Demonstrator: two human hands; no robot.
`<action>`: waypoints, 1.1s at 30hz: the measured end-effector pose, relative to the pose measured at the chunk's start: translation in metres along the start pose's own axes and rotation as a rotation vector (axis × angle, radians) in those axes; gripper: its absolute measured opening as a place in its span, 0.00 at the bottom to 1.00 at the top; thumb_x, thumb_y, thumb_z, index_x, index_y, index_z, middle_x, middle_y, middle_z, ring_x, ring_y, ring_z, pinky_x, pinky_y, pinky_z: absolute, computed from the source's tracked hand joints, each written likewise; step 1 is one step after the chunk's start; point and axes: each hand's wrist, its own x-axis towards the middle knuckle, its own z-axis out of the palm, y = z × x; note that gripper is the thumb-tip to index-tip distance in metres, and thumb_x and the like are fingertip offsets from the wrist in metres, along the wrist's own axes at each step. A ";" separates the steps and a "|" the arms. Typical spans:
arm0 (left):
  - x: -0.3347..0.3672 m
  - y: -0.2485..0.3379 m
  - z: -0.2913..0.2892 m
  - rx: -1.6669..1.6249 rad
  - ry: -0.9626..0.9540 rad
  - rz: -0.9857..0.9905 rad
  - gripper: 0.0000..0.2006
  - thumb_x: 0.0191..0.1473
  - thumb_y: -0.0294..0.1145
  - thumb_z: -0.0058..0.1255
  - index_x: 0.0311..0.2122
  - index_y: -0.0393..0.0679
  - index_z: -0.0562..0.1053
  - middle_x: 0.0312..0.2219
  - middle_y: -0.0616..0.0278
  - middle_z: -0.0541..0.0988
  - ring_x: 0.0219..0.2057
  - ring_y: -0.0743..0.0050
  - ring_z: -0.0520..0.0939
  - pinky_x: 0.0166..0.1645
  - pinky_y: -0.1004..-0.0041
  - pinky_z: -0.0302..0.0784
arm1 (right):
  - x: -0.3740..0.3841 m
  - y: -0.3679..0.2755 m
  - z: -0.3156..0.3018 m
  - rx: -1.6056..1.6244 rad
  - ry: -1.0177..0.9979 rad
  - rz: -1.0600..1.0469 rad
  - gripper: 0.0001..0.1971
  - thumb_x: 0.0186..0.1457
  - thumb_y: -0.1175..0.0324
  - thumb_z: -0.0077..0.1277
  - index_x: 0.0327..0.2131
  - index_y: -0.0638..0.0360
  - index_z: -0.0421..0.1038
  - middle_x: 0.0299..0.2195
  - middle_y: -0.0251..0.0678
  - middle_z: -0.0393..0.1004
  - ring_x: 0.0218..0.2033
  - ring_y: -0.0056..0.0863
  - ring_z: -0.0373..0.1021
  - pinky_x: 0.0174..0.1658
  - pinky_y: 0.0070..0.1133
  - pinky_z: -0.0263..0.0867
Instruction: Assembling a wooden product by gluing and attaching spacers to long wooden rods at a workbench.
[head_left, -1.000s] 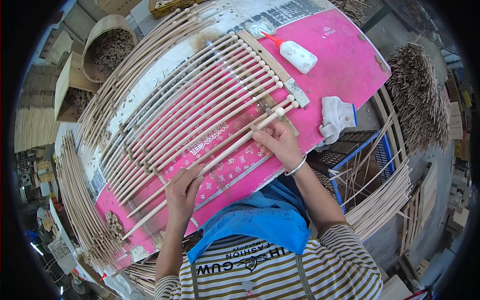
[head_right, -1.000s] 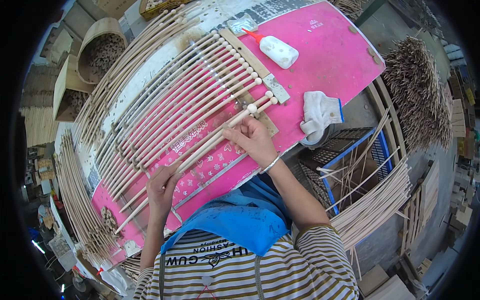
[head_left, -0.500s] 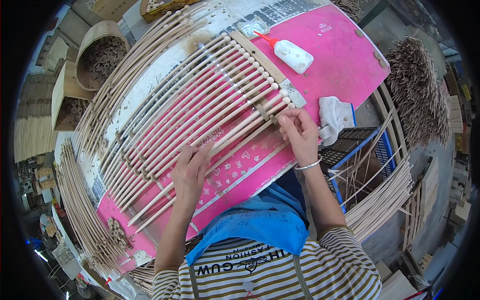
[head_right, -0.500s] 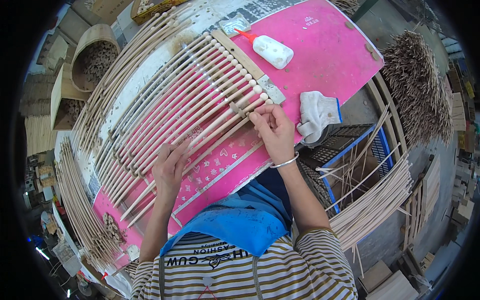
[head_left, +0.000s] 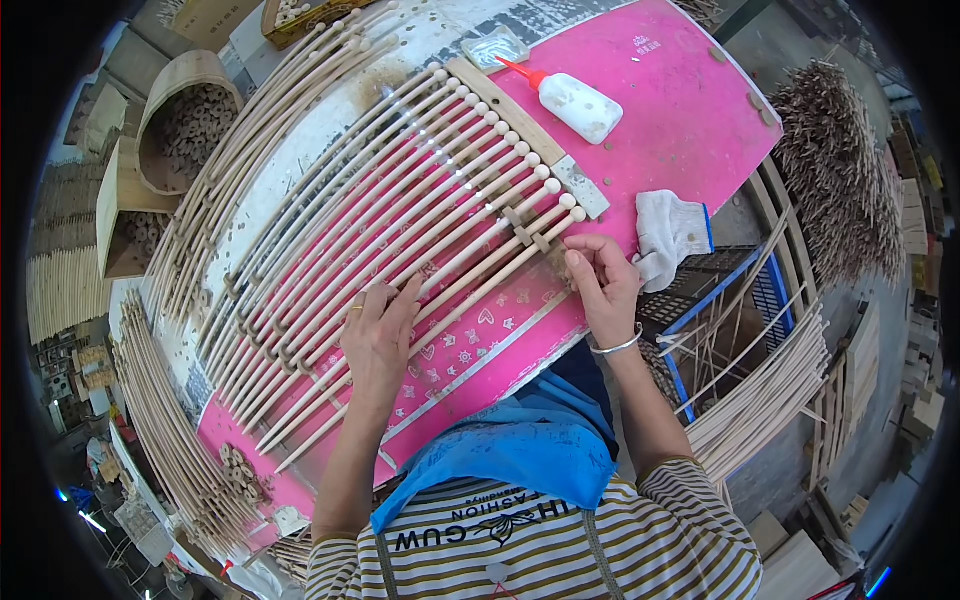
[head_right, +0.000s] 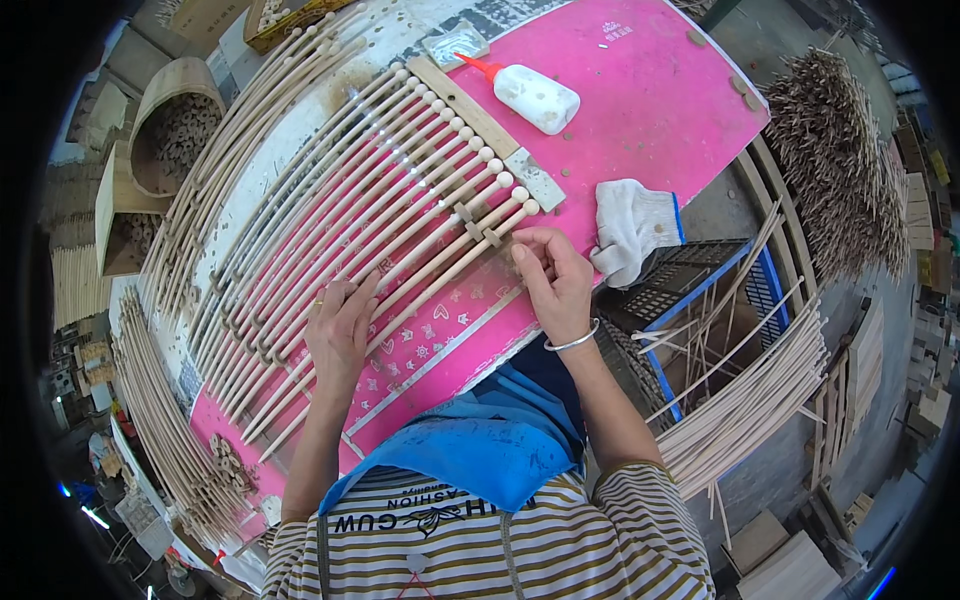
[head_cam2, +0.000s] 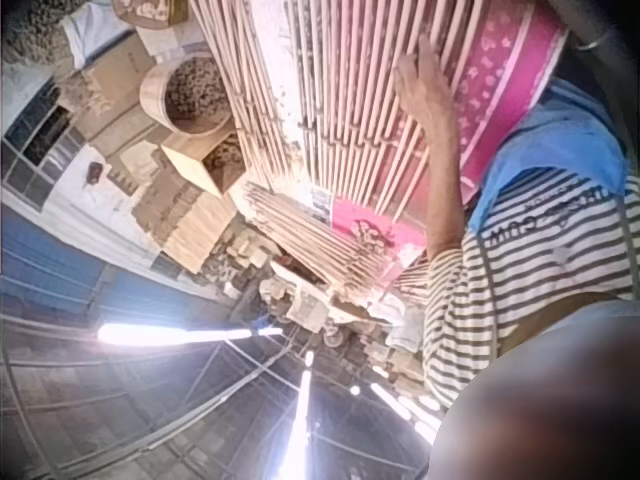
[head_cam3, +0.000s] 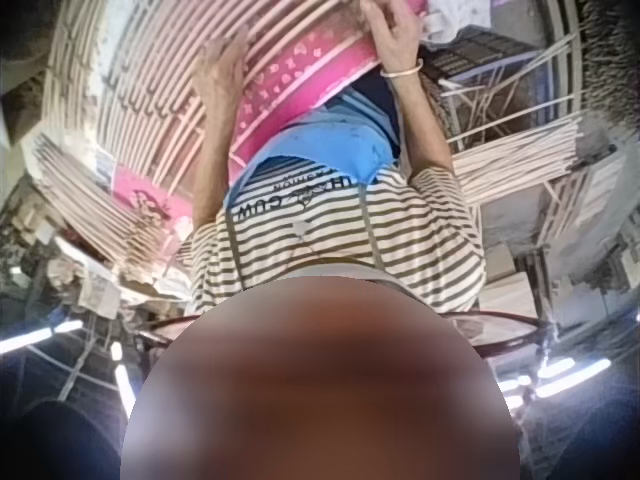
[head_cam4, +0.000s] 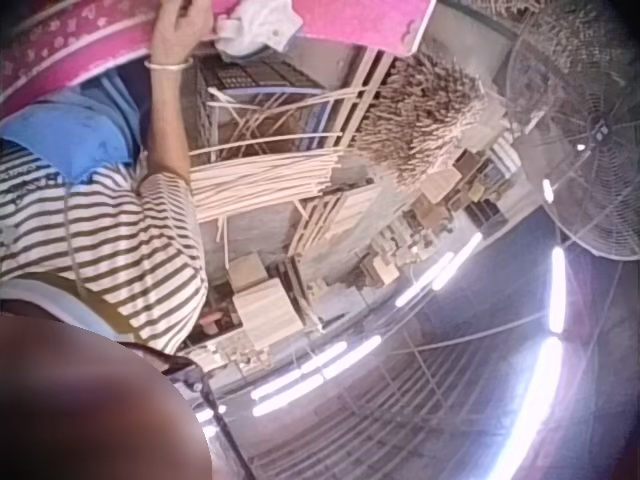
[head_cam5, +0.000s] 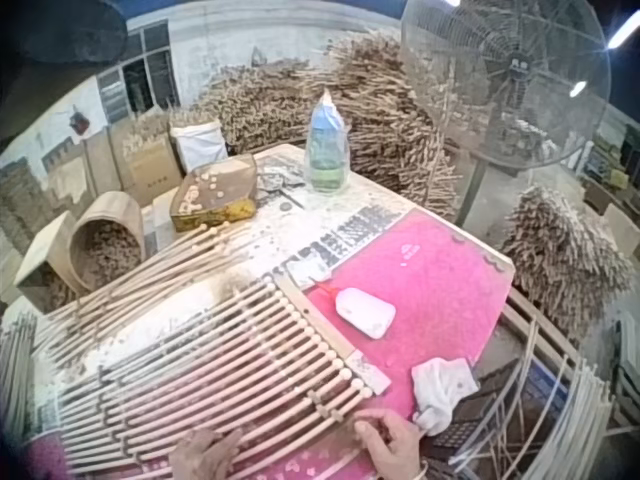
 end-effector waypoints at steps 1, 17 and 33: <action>0.000 0.001 -0.001 0.001 -0.009 0.013 0.20 0.54 0.28 0.65 0.53 0.49 0.82 0.36 0.62 0.77 0.36 0.65 0.79 0.40 0.64 0.75 | 0.000 0.001 0.001 0.000 0.002 0.001 0.08 0.68 0.71 0.54 0.47 0.64 0.76 0.28 0.24 0.73 0.26 0.09 0.65 0.29 0.12 0.62; -0.026 0.016 -0.016 0.024 -0.119 0.151 0.22 0.52 0.29 0.65 0.54 0.46 0.80 0.37 0.63 0.77 0.39 0.65 0.79 0.44 0.64 0.73 | -0.001 0.000 0.003 0.025 0.048 -0.054 0.08 0.68 0.71 0.54 0.46 0.64 0.77 0.27 0.25 0.75 0.24 0.10 0.67 0.28 0.12 0.62; -0.041 0.026 -0.027 -0.038 -0.072 0.152 0.23 0.47 0.21 0.61 0.52 0.46 0.82 0.36 0.60 0.77 0.35 0.64 0.79 0.37 0.67 0.77 | -0.001 -0.028 -0.002 0.258 -0.149 0.399 0.13 0.66 0.61 0.59 0.39 0.63 0.76 0.25 0.30 0.78 0.21 0.12 0.70 0.24 0.14 0.62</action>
